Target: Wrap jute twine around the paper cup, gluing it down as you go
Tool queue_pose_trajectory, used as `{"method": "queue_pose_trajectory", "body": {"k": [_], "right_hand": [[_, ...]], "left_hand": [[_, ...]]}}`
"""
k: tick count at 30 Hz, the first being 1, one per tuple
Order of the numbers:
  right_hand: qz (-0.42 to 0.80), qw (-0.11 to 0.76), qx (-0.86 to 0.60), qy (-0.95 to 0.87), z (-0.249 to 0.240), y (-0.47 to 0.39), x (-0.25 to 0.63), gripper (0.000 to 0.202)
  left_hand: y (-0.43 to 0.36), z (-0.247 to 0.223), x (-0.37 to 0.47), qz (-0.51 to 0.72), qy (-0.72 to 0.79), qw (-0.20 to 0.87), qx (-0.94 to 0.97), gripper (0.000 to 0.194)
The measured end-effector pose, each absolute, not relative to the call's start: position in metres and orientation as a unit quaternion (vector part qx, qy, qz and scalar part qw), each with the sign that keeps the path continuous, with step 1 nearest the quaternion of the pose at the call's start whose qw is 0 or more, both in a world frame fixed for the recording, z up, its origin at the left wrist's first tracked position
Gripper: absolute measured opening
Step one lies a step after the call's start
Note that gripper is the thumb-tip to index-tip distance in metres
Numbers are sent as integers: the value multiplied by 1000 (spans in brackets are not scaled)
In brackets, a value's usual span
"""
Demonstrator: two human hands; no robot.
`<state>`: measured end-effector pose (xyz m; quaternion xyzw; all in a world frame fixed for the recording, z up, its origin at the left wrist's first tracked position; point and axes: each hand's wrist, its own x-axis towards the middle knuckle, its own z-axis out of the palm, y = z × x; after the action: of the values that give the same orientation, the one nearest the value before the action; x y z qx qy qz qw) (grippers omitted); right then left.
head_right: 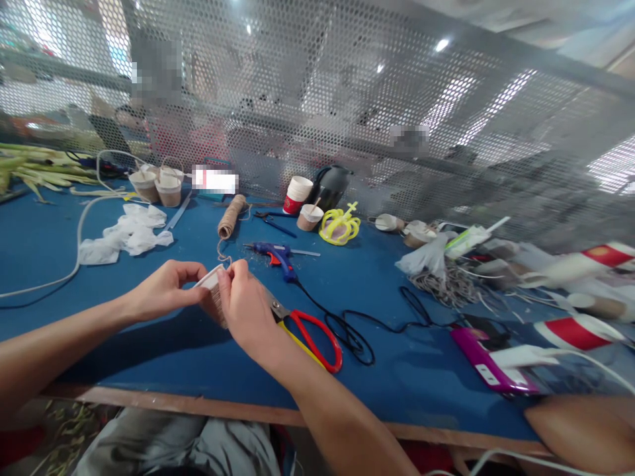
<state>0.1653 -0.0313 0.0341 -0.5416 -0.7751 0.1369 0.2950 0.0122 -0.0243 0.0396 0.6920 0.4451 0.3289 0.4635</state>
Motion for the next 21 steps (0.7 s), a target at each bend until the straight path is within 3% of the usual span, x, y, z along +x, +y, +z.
{"method": "queue_pose_trajectory", "body": {"k": [9, 21], "right_hand": [[136, 284, -547, -776, 34, -30, 165, 17], [178, 288, -546, -766, 35, -29, 166, 19]], "left_hand": [[-26, 44, 14, 323, 425, 540, 651, 5], [-22, 44, 11, 328, 419, 556, 639, 16]]}}
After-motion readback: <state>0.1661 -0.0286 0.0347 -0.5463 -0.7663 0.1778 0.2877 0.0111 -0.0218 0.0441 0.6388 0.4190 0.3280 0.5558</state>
